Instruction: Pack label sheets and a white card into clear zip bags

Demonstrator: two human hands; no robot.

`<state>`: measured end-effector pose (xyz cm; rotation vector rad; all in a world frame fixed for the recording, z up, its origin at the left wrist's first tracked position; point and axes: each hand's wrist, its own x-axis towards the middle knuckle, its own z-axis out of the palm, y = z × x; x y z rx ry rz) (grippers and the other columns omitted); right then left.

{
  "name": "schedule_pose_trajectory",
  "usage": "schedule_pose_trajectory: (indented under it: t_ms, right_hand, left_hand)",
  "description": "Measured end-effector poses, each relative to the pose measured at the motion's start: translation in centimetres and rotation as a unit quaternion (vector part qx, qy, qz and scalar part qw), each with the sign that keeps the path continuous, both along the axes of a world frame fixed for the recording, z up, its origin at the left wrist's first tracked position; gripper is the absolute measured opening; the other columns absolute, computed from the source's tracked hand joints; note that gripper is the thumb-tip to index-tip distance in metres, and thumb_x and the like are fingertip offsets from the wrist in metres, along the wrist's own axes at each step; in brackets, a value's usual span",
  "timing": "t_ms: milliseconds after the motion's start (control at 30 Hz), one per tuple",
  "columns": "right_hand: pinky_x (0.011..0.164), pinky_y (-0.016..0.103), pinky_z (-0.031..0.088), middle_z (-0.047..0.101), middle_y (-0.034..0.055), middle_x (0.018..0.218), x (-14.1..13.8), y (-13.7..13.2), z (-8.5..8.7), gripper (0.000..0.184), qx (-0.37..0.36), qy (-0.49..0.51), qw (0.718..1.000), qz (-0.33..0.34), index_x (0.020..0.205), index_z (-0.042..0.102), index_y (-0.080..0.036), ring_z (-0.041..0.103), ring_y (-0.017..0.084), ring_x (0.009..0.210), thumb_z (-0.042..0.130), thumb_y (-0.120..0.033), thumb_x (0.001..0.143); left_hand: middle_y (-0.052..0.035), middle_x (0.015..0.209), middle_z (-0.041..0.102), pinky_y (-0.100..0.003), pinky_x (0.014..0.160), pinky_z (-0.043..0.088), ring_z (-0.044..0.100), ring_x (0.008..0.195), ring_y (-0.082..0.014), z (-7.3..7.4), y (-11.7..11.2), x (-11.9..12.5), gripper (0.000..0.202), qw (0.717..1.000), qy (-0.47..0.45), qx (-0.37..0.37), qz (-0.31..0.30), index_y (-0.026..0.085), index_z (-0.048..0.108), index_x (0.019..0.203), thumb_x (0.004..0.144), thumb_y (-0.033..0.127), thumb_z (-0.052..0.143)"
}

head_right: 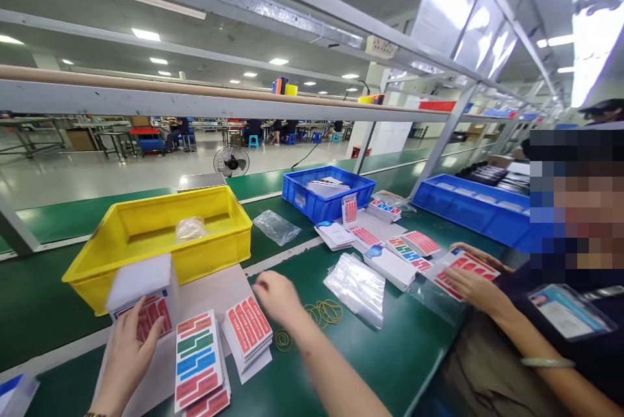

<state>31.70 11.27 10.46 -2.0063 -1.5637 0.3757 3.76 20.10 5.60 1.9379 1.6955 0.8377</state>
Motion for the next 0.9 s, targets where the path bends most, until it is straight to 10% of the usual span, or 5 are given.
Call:
schedule_pose_trajectory:
  t_ms: [233, 533, 900]
  right_hand:
    - [0.074, 0.034, 0.050, 0.062, 0.0027, 0.095, 9.3, -3.6, -4.7, 0.019, -0.191, -0.094, 0.976, -0.055, 0.095, 0.059, -0.015, 0.060, 0.015, 0.081, 0.052, -0.031, 0.089]
    - [0.080, 0.037, 0.049, 0.064, 0.0029, 0.096, 4.8, -3.2, -6.4, 0.017, -0.260, -0.118, 0.954, 0.087, 0.091, 0.061, -0.015, 0.060, 0.017, 0.088, 0.055, -0.030, 0.087]
    - [0.077, 0.035, 0.050, 0.062, 0.0038, 0.101, 3.2, -2.2, -7.2, 0.018, -0.303, -0.137, 0.941, 0.067, 0.099, 0.059, -0.016, 0.061, 0.017, 0.088, 0.055, -0.030, 0.087]
  left_hand:
    - [-0.0165, 0.129, 0.035, -0.048, 0.093, 0.043, 0.044, 0.114, -0.0328, -0.4, -0.4, 0.2, 0.074, 0.999, -0.030, -0.010, 0.025, 0.016, 0.032, 0.132, 0.075, 0.062, 0.030]
    - [-0.0150, 0.117, 0.045, -0.049, 0.089, 0.046, 0.050, 0.106, -0.0323, -0.3, 0.0, -0.5, 0.072, 0.998, -0.059, -0.004, 0.009, 0.014, 0.035, 0.126, 0.071, 0.061, 0.039]
    - [-0.0142, 0.118, 0.044, -0.047, 0.085, 0.048, 0.050, 0.107, -0.0321, -0.5, 0.2, -0.8, 0.065, 0.997, -0.077, -0.021, -0.002, 0.016, 0.037, 0.122, 0.074, 0.060, 0.040]
